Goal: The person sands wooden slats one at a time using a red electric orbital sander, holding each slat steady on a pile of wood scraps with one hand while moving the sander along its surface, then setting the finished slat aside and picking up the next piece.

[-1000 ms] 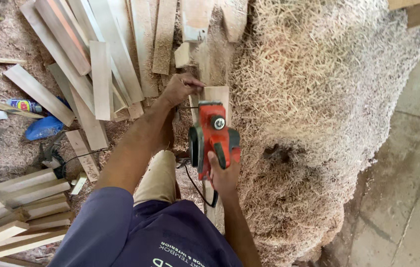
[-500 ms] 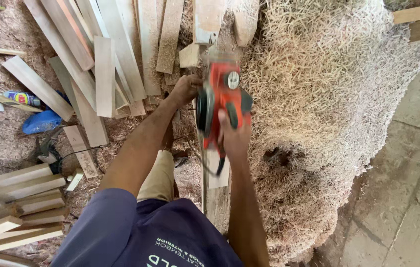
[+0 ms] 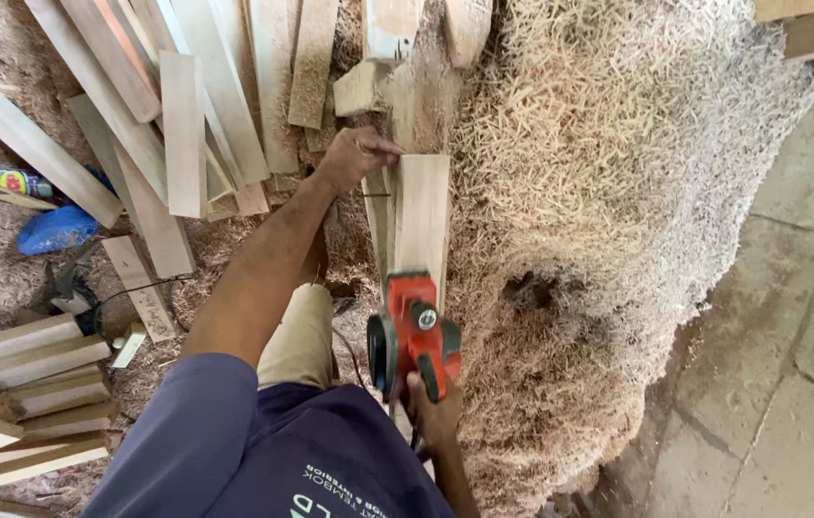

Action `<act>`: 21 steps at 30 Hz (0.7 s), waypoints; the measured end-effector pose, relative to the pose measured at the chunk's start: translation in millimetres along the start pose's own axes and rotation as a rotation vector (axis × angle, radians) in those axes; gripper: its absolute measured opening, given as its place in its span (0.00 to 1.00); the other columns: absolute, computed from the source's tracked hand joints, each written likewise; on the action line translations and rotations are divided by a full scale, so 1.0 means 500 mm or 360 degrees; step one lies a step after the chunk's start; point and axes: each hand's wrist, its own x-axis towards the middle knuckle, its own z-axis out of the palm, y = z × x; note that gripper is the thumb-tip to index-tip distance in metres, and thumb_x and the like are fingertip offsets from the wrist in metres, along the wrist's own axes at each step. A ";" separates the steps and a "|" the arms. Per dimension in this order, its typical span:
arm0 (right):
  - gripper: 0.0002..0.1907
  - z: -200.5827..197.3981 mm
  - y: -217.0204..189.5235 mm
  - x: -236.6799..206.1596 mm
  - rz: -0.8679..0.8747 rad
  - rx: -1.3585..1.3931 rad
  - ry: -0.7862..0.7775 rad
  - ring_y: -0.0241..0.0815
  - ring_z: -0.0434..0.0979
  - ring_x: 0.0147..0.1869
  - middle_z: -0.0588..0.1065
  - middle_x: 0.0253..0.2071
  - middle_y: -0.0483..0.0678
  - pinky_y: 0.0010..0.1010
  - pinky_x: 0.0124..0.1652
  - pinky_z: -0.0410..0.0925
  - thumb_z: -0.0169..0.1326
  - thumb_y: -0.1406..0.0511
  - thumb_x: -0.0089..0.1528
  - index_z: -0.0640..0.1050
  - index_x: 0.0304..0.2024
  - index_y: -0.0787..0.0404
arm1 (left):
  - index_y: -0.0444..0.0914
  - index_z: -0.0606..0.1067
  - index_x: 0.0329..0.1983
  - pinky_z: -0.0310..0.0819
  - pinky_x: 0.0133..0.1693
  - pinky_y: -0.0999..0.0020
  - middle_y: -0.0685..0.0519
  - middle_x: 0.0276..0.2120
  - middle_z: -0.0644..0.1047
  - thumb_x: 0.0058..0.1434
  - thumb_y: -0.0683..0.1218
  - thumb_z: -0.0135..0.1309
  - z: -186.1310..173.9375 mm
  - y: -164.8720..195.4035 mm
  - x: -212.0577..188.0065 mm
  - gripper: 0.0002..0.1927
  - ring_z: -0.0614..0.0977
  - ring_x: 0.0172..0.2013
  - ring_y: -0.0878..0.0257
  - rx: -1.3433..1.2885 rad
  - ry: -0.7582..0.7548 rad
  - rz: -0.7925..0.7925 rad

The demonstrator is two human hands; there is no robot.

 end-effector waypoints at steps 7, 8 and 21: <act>0.23 0.056 -0.140 0.155 -0.0238 0.0089 -0.0042 0.30 0.66 0.14 0.67 0.13 0.39 0.26 0.16 0.59 0.61 0.51 0.64 0.73 0.24 0.60 | 0.49 0.86 0.43 0.79 0.42 0.72 0.58 0.35 0.80 0.58 0.45 0.67 -0.009 0.030 0.013 0.10 0.80 0.35 0.69 -0.0185 -0.0027 -0.0091; 0.24 0.064 -0.167 0.172 -0.0291 0.0087 -0.0061 0.30 0.66 0.14 0.67 0.13 0.39 0.25 0.16 0.59 0.60 0.50 0.65 0.73 0.25 0.60 | 0.48 0.86 0.43 0.80 0.43 0.71 0.58 0.35 0.79 0.58 0.44 0.67 -0.010 0.037 0.011 0.10 0.81 0.36 0.69 -0.0241 -0.0040 -0.0078; 0.24 0.125 -0.363 0.403 -0.0391 0.0119 -0.0031 0.33 0.70 0.21 0.71 0.23 0.43 0.28 0.22 0.67 0.62 0.51 0.64 0.74 0.48 0.63 | 0.43 0.87 0.39 0.82 0.48 0.67 0.52 0.42 0.81 0.59 0.42 0.62 -0.002 0.039 0.025 0.07 0.82 0.42 0.65 -0.0969 -0.0059 -0.0198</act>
